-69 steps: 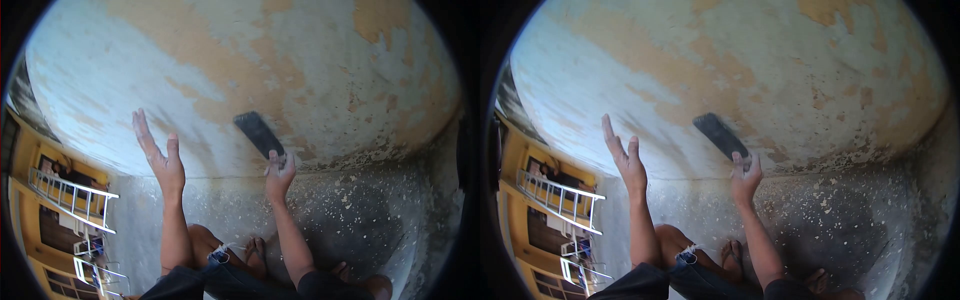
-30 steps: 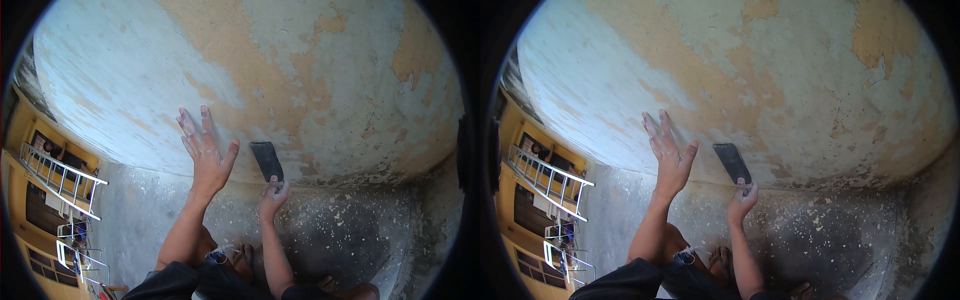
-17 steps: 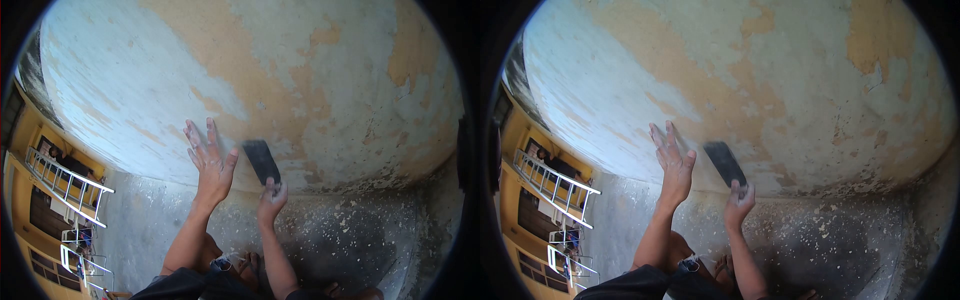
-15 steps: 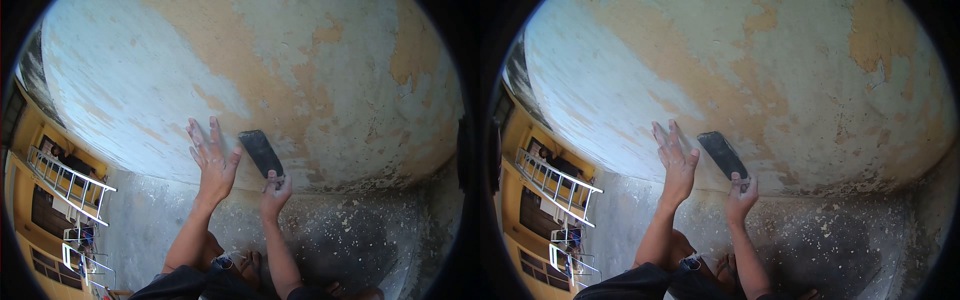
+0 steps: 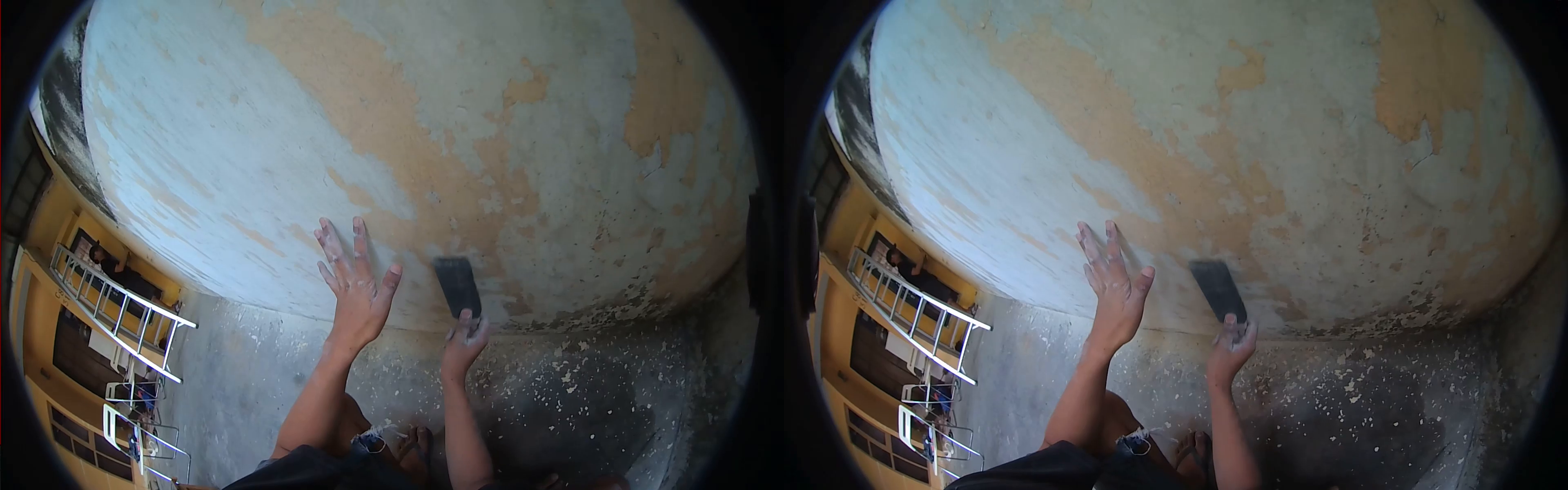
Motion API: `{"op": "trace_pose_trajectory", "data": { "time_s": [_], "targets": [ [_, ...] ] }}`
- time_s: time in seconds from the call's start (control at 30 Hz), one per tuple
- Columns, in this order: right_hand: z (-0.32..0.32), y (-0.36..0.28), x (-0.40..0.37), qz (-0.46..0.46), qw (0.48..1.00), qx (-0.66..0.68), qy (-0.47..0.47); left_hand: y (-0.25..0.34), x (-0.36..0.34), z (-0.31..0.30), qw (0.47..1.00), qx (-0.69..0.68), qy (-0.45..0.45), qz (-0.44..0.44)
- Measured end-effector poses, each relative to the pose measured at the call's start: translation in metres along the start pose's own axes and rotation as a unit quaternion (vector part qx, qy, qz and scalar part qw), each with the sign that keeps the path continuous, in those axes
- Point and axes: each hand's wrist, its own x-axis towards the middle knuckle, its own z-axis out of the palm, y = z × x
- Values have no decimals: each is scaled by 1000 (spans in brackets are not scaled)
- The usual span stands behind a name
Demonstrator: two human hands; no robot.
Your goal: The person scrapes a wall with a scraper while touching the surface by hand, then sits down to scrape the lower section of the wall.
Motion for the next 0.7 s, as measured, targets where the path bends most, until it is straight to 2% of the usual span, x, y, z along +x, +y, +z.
{"op": "trace_pose_trajectory", "data": {
  "time_s": [0.07,0.1,0.2,0.27,0.37,0.5,0.57,0.7],
  "targets": [
    [-10,13,-7,45,996,-77,9,2,2,0,1000,2,5,-2],
    [-4,9,-3,45,996,-73,7,3,2,-3,1000,-3,-2,-4],
    [8,-27,3,35,998,-45,18,0,-3,-4,1000,-9,-15,-7],
    [22,-54,13,-27,999,-18,8,1,-1,-5,1000,-12,-7,11],
    [-2,-3,12,8,999,-38,14,6,-1,-5,1000,-4,-14,-6],
    [0,-15,2,42,998,-37,37,6,2,-6,1000,-9,-8,-6],
    [13,-36,9,8,1000,-11,14,5,-2,-4,1000,-19,-14,-4],
    [8,-36,11,-30,999,-22,3,5,-1,-4,1000,-3,-10,-3]
  ]
}}
